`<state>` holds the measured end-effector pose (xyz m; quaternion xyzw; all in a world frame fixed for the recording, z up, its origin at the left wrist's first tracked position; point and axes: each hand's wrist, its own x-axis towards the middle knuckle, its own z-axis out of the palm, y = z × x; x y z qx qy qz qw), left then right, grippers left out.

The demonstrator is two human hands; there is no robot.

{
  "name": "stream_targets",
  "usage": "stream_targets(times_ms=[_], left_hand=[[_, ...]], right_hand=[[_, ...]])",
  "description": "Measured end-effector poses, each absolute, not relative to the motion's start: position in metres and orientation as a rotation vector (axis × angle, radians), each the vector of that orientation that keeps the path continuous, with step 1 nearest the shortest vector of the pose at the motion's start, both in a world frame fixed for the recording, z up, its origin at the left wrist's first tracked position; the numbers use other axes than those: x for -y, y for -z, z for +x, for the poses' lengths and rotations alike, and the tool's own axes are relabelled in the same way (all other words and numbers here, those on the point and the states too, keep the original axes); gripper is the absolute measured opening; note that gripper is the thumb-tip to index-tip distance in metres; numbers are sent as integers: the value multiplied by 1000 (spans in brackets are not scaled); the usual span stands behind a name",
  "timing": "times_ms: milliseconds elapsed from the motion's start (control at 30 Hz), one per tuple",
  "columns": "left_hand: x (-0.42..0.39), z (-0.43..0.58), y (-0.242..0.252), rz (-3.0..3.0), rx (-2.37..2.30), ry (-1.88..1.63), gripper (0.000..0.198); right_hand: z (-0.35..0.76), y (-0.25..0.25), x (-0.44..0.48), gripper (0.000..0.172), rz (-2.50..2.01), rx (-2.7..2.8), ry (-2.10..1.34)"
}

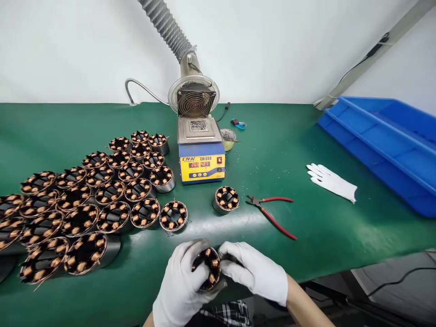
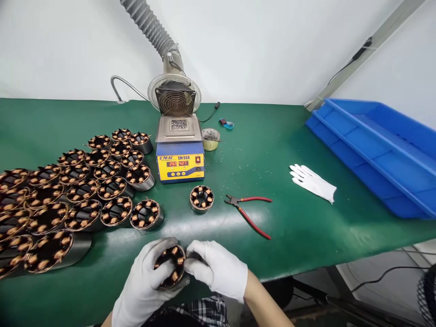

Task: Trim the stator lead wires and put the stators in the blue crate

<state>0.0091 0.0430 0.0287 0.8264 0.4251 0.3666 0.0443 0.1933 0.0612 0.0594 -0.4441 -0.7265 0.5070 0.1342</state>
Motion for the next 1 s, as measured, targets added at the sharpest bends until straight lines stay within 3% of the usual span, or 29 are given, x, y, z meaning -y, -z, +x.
stream_targets(times_ms=[100, 267, 333, 467, 633, 733, 833, 1000], left_hand=[[-42, 12, -27, 2470, -1336, -1166, 13], [-38, 17, -28, 2535, -1440, -1128, 13], [-36, 20, -27, 2563, -1485, -1133, 16], [-35, 25, -25, 2536, -1490, -1184, 19], [-34, 25, -27, 2544, -1510, -1192, 19], [-38, 17, -35, 2583, -1428, -1042, 36], [-47, 8, -46, 2681, -1210, -804, 51], [-50, 3, -50, 2497, -969, -806, 39]], right_hand=[[190, -55, -63, 15, -1251, 2020, -1553], [183, -64, -67, 23, -1561, 1438, -2129], [194, -76, -73, 27, -1572, 1282, -2144], [240, -102, -83, 41, -1637, 1132, -1551], [284, -75, -83, 36, -2028, 1787, -485], [292, -37, -86, 60, -2063, 2091, 51], [293, -15, -92, 65, -2120, 2152, 169], [293, -18, -91, 39, -2144, 2032, 67]])
